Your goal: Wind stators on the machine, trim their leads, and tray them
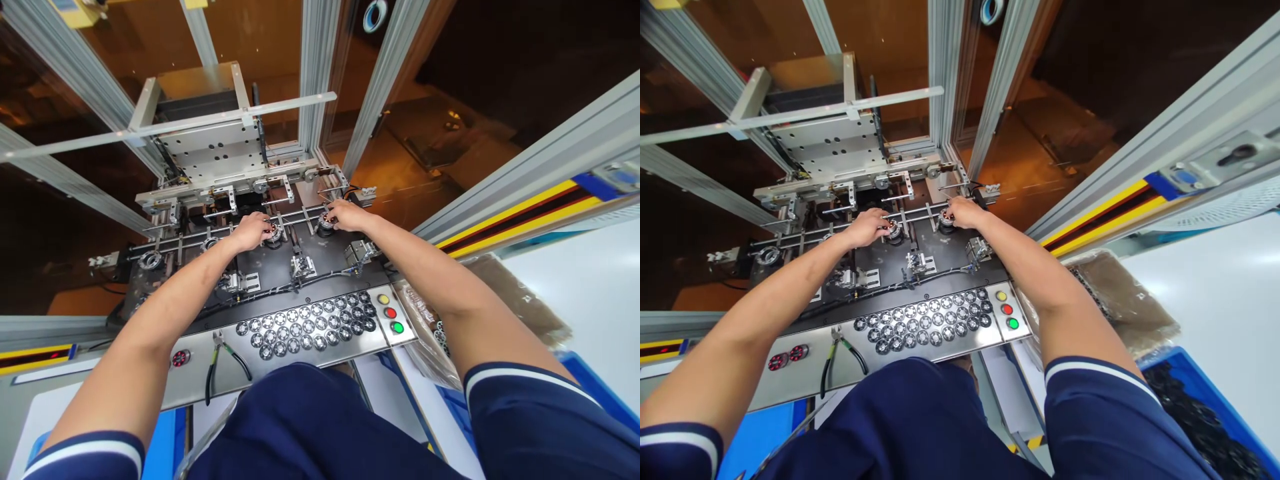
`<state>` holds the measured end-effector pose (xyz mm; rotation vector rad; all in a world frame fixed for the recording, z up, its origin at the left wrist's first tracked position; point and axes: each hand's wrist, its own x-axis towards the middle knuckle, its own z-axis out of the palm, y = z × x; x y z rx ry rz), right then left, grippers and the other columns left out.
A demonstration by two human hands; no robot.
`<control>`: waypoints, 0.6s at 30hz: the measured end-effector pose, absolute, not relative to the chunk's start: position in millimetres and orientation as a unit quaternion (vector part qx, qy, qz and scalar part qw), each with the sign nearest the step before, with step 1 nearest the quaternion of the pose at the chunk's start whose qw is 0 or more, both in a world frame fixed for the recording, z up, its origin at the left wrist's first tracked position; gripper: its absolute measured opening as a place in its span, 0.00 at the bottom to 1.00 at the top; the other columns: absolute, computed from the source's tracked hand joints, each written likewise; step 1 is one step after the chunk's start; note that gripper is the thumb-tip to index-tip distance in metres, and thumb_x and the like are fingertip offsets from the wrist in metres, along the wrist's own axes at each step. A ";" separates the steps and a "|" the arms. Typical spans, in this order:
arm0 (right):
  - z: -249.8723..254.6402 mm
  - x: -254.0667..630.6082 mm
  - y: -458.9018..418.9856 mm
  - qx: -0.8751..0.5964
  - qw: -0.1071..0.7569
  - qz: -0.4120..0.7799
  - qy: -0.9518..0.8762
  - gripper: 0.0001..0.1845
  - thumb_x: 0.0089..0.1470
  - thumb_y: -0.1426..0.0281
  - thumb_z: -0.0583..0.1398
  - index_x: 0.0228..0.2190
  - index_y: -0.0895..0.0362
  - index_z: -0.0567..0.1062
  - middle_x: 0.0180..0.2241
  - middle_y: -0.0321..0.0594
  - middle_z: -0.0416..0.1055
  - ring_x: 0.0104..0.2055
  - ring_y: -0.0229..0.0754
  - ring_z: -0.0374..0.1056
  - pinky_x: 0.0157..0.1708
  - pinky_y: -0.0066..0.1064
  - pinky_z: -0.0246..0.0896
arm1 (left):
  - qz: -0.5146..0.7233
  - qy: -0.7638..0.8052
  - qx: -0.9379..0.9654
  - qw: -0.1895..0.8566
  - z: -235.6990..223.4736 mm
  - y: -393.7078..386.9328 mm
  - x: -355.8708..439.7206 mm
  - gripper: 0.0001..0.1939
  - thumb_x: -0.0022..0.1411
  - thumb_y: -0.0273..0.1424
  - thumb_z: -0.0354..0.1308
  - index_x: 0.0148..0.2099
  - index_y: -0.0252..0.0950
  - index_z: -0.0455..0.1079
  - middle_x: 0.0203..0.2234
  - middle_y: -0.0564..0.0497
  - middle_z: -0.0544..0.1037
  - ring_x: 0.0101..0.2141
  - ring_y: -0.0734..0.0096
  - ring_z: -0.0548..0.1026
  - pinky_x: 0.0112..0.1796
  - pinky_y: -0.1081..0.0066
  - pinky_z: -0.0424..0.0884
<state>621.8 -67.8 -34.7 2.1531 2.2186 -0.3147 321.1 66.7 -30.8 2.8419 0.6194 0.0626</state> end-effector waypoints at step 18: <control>-33.1 631.4 -55.3 0.660 0.026 -0.148 0.736 0.11 0.51 0.64 0.67 0.37 0.53 0.85 0.43 0.42 0.82 0.49 0.50 0.74 0.50 0.36 0.66 | 0.151 0.202 0.953 0.166 25.0 -5.4 223.7 0.10 0.67 0.34 0.55 0.42 0.38 0.78 0.58 0.44 0.73 0.63 0.51 0.64 0.62 0.42 0.63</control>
